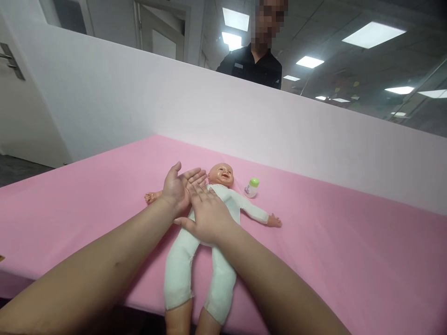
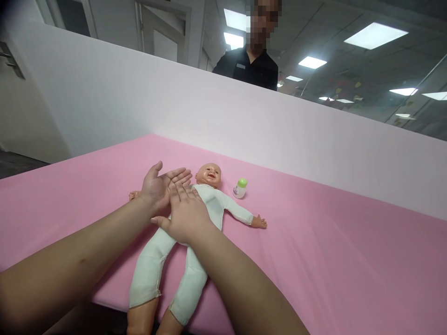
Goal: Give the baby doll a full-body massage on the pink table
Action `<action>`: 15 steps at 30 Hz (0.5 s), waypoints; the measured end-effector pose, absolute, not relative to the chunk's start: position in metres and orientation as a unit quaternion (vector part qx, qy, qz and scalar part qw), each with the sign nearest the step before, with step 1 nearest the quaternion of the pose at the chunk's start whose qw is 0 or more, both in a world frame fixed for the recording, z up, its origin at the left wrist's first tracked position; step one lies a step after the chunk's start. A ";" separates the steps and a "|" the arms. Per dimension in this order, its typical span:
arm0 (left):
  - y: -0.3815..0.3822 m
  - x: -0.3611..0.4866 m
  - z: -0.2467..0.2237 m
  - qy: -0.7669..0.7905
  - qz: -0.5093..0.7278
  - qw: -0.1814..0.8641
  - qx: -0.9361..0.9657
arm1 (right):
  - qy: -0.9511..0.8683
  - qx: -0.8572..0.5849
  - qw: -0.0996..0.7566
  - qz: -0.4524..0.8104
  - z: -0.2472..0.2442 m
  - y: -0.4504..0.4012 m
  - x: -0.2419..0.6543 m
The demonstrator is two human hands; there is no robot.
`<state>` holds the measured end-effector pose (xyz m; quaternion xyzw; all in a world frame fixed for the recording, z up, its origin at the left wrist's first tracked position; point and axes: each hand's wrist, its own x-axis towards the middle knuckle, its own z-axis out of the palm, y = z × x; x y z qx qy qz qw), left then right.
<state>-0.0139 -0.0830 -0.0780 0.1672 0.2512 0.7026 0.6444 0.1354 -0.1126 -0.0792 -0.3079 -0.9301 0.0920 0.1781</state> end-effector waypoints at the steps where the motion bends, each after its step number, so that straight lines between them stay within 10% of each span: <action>1: -0.081 -0.017 -0.080 0.251 0.713 0.633 0.168 | -0.934 -0.295 0.178 0.098 -0.080 -0.115 0.134; 15: -0.100 0.019 -0.074 0.221 0.623 0.730 0.175 | -0.935 -0.256 0.212 0.126 -0.069 -0.120 0.137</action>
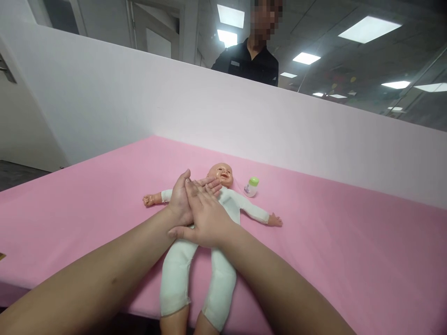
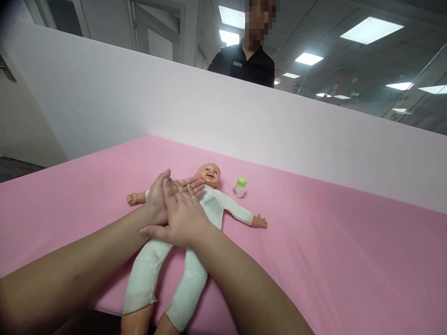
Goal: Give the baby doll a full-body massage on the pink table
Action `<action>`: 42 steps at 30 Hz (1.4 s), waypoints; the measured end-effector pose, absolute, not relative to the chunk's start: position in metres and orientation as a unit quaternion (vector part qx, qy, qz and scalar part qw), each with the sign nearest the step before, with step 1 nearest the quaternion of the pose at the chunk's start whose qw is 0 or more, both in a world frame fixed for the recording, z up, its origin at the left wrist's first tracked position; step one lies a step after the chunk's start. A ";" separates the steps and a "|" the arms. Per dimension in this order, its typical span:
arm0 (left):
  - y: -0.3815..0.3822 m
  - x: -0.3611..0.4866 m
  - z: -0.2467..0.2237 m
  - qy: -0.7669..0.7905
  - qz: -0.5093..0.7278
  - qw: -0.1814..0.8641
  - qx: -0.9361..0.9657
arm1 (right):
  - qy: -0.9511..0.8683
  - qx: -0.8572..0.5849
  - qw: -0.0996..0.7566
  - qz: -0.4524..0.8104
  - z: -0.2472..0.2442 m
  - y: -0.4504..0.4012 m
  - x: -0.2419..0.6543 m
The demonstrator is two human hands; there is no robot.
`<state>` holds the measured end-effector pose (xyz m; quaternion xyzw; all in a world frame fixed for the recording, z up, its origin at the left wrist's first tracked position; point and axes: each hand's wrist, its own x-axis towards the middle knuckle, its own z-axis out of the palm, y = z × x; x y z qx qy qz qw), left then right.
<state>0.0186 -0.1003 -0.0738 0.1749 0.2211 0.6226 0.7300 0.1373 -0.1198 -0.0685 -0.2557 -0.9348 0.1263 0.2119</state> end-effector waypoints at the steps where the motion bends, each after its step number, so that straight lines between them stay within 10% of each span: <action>1: -0.102 0.021 -0.072 0.226 0.613 0.738 0.169 | -0.934 -0.262 0.211 0.118 -0.069 -0.116 0.138; 23: -0.085 0.028 -0.122 0.455 0.636 0.423 0.456 | -0.917 -0.284 0.243 0.140 -0.094 -0.105 0.172; 42: -0.093 0.006 -0.118 0.518 0.399 0.206 0.728 | -0.938 -0.068 0.214 0.264 -0.085 -0.133 0.241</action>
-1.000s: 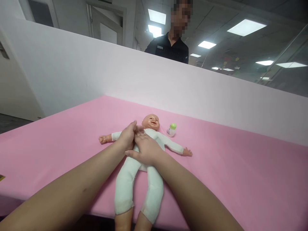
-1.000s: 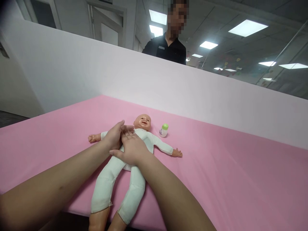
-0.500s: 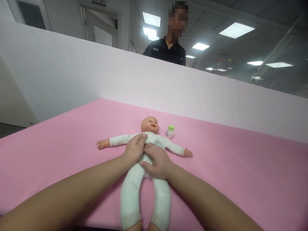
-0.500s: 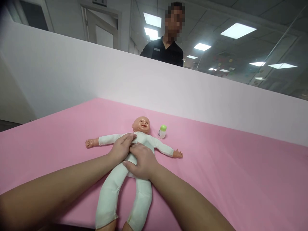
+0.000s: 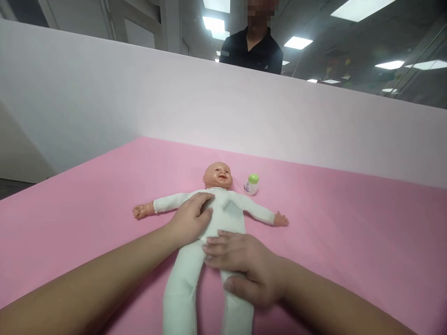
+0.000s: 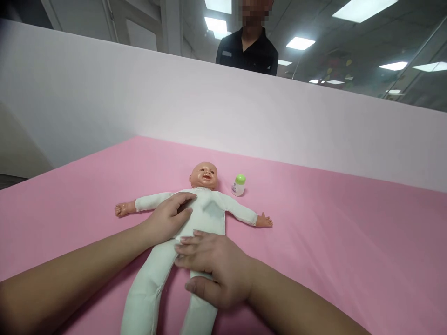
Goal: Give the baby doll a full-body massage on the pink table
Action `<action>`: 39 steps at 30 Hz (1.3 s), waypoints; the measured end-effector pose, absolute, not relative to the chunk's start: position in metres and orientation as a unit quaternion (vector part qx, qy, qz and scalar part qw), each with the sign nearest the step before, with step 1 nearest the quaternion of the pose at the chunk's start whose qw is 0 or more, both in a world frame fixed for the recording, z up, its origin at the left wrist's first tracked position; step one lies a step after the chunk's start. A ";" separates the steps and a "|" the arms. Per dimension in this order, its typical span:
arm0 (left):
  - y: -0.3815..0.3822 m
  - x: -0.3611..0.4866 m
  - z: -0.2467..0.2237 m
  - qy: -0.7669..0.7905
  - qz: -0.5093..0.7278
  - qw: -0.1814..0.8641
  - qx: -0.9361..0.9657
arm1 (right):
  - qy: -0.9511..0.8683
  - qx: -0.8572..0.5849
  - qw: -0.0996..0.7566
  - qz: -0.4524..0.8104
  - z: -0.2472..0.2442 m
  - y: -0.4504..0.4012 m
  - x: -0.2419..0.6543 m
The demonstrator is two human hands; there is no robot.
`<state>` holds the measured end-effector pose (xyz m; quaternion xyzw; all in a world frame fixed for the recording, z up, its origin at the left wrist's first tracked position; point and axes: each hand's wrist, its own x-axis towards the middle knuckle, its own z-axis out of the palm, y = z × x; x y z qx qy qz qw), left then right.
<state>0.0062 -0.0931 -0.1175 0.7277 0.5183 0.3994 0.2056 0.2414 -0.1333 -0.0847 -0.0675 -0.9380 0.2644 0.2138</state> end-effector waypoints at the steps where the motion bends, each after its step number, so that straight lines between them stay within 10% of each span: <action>1: -0.094 0.006 -0.117 0.520 0.394 0.204 0.730 | -0.934 -0.055 0.221 0.275 -0.084 -0.135 0.240; 20: -0.096 0.003 -0.123 0.508 0.390 0.278 0.716 | -0.907 -0.164 0.325 0.211 -0.106 -0.095 0.251; 29: -0.103 0.006 -0.110 0.524 0.327 0.234 0.751 | -0.906 -0.337 0.187 0.178 -0.115 -0.059 0.255; 39: -0.103 -0.001 -0.110 0.480 0.288 0.194 0.806 | -0.852 -0.457 0.218 0.134 -0.123 -0.045 0.262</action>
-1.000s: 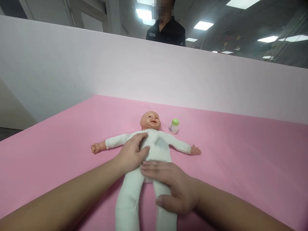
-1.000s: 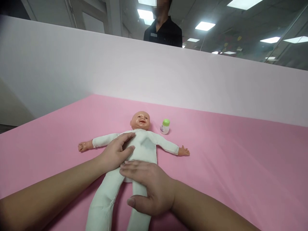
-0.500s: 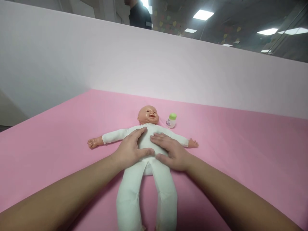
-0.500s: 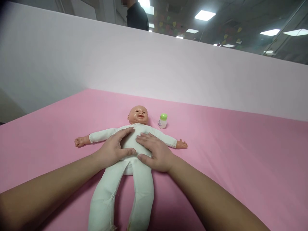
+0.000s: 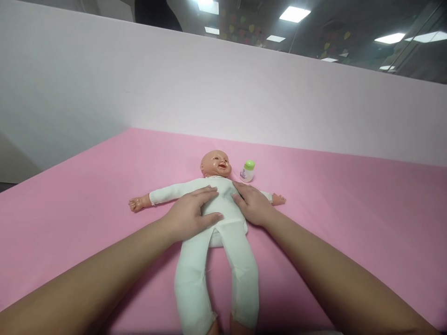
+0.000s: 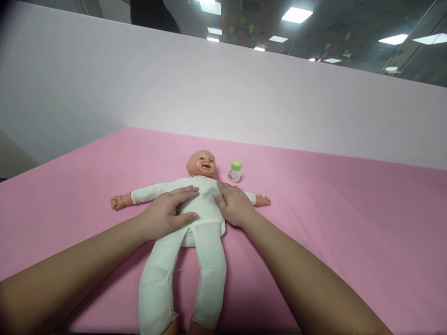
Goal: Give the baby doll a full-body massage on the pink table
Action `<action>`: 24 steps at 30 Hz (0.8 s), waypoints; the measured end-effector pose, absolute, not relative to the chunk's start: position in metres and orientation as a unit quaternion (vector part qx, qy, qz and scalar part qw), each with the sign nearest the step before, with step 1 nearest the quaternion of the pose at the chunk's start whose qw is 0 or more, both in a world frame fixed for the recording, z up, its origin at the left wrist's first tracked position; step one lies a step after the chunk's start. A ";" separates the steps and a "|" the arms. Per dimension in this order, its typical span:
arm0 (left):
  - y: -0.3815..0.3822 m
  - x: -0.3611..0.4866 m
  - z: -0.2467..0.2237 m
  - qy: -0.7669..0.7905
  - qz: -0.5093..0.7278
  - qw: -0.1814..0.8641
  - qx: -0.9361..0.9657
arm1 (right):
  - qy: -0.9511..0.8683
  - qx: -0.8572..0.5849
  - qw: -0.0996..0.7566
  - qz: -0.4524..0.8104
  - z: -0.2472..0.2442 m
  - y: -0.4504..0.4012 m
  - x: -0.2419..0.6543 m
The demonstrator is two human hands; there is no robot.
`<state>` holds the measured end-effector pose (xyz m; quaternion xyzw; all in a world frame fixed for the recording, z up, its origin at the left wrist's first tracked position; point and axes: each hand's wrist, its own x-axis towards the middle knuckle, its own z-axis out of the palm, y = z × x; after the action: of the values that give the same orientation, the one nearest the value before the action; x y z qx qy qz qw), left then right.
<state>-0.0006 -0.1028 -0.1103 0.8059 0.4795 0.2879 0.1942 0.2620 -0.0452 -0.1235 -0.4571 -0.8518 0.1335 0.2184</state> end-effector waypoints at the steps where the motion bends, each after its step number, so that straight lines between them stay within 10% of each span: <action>1: -0.103 -0.002 -0.109 0.475 0.289 0.192 0.809 | -0.850 -0.457 0.225 0.136 -0.123 -0.046 0.262; 12: -0.148 0.009 -0.074 0.239 0.280 0.337 0.867 | -0.852 -0.430 0.256 0.155 -0.115 -0.053 0.259; 24: -0.121 0.009 -0.094 0.369 0.221 0.227 0.874 | -0.855 -0.445 0.237 0.119 -0.123 -0.055 0.258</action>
<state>0.0093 -0.1209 -0.0940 0.8738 0.3690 0.2214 0.2265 0.2577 -0.0548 -0.1231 -0.4454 -0.8551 0.1192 0.2371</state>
